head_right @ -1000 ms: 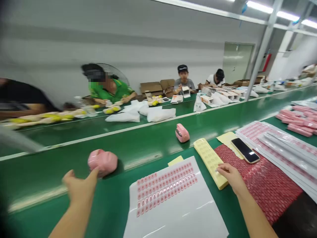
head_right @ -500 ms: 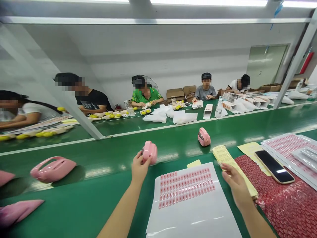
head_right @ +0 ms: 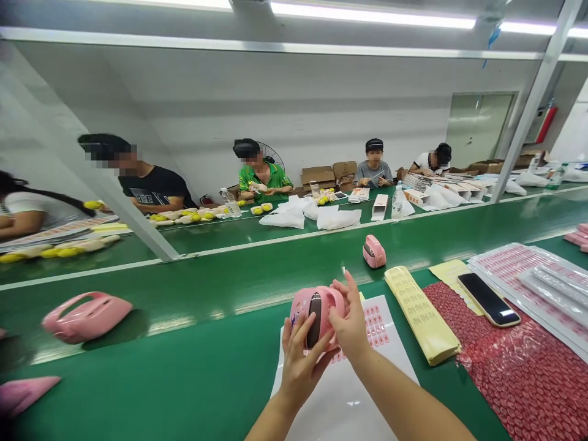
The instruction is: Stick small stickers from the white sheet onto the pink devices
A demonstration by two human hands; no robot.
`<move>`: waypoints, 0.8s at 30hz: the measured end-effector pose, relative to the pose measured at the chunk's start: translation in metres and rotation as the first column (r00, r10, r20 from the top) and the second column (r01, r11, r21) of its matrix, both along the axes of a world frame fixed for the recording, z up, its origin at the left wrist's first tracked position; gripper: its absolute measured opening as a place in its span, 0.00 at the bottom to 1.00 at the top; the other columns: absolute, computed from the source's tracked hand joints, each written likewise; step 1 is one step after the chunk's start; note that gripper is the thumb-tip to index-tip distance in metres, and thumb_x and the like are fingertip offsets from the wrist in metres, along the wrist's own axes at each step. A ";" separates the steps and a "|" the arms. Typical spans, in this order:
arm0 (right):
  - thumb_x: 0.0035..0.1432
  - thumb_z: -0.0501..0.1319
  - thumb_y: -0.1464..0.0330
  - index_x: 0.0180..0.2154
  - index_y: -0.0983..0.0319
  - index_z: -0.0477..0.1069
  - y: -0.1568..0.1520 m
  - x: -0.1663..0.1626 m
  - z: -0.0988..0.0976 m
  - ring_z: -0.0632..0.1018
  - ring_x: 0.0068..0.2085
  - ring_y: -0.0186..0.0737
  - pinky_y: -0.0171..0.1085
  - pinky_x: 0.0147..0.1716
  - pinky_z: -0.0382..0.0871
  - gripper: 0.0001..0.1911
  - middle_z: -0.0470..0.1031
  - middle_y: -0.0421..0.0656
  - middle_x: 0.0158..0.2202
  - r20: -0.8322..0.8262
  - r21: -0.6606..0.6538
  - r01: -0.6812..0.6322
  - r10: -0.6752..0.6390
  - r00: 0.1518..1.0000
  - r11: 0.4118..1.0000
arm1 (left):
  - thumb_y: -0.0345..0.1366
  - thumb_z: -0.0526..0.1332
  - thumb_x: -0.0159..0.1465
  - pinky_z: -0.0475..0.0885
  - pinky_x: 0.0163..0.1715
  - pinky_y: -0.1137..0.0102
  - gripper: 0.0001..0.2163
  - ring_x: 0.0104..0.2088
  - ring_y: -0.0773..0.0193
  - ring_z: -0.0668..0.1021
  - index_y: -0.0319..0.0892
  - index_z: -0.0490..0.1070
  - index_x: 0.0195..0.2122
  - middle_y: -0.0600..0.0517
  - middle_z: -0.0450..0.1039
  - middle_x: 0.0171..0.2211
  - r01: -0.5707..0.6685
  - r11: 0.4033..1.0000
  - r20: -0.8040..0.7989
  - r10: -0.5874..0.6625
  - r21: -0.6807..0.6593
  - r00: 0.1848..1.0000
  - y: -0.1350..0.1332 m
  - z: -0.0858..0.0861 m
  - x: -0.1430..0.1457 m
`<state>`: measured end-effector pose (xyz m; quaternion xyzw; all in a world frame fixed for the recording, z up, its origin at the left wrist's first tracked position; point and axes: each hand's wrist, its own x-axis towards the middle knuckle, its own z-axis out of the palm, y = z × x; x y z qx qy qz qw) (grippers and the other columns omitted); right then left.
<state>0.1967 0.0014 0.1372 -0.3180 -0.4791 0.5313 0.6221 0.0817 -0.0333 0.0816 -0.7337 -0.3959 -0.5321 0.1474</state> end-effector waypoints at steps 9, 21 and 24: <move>0.36 0.60 0.72 0.52 0.49 0.59 -0.004 0.006 0.012 0.69 0.48 0.43 0.37 0.34 0.69 0.37 0.66 0.43 0.48 -0.194 -0.219 -0.301 0.260 0.946 0.928 | 0.63 0.45 0.54 0.62 0.50 0.49 0.30 0.53 0.45 0.65 0.48 0.71 0.45 0.46 0.68 0.49 0.900 0.433 0.970 0.232 -0.042 -0.067 -0.030 0.014 -0.002; 0.41 0.63 0.60 0.28 0.60 0.69 -0.005 0.010 0.009 0.69 0.39 0.40 0.39 0.39 0.62 0.12 0.70 0.43 0.36 0.120 -0.160 -0.019 0.038 0.992 0.987 | 0.54 0.62 0.47 0.70 0.42 0.60 0.28 0.46 0.49 0.71 0.44 0.68 0.46 0.46 0.72 0.42 0.714 0.696 0.936 0.295 -0.072 -0.193 -0.024 0.020 -0.002; 0.41 0.64 0.62 0.24 0.60 0.68 -0.019 0.000 0.009 0.68 0.31 0.35 0.36 0.33 0.62 0.09 0.68 0.39 0.29 0.154 -0.186 -0.185 0.214 0.965 0.965 | 0.53 0.64 0.47 0.70 0.42 0.61 0.32 0.46 0.50 0.71 0.43 0.63 0.51 0.46 0.71 0.43 0.669 0.735 0.956 0.265 -0.114 -0.128 -0.026 0.020 -0.001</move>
